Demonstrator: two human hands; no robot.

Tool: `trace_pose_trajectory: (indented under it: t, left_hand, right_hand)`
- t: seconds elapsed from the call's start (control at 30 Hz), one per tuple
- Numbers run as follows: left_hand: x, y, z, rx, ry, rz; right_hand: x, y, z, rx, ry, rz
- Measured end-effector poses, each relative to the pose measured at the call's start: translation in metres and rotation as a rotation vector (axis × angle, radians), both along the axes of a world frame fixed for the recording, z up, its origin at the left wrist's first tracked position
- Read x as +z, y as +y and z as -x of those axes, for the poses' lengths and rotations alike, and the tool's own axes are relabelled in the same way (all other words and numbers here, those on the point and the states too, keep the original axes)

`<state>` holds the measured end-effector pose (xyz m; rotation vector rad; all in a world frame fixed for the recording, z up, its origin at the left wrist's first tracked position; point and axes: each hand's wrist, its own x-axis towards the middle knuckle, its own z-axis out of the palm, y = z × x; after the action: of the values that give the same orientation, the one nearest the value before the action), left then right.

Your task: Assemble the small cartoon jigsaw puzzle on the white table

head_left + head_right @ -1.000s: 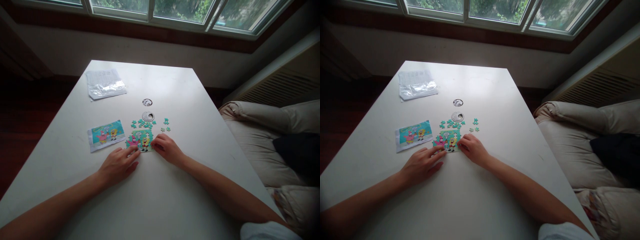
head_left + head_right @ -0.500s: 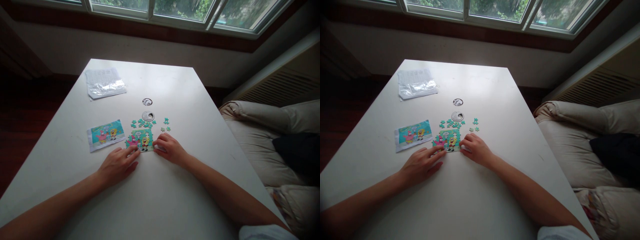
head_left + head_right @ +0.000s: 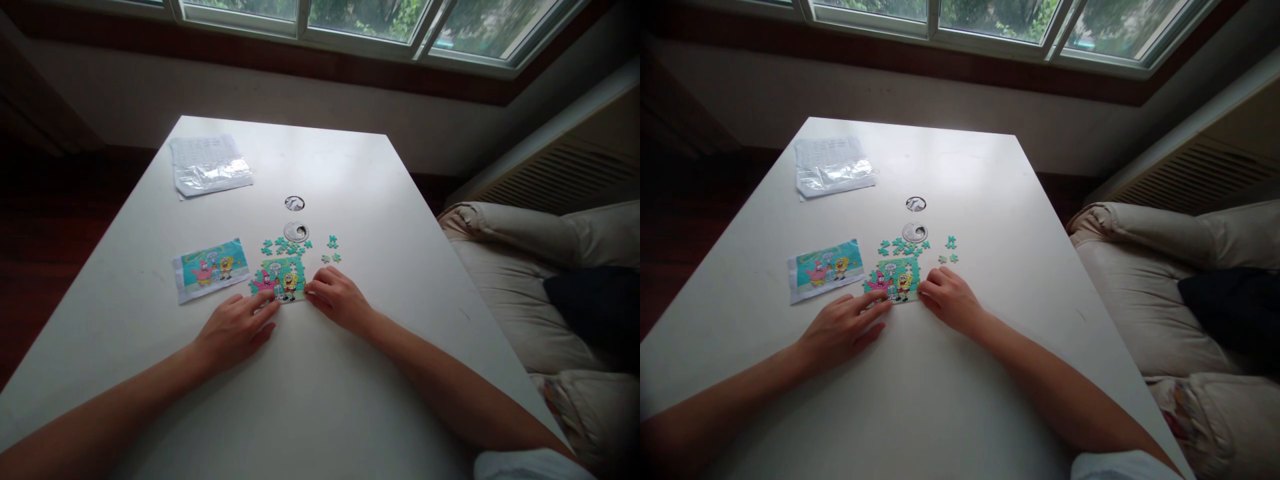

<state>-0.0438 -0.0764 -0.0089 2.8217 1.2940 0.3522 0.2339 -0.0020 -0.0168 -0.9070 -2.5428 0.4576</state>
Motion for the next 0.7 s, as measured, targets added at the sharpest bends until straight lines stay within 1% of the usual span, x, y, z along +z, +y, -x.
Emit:
trace_pose_trajectory:
  t: [0.33, 0.53, 0.7]
  left_hand:
    - [-0.002, 0.0, 0.001, -0.001, 0.021, 0.006]
    - [-0.001, 0.0, 0.0, 0.009, 0.028, 0.005]
    - [-0.002, -0.001, 0.0, 0.009, 0.03, 0.013]
  right_hand:
    - [0.005, -0.007, 0.011, -0.076, -0.066, -0.058]
    - [0.001, -0.007, 0.009, -0.055, -0.039, -0.063]
    - [0.002, -0.007, 0.011, -0.063, -0.061, -0.057]
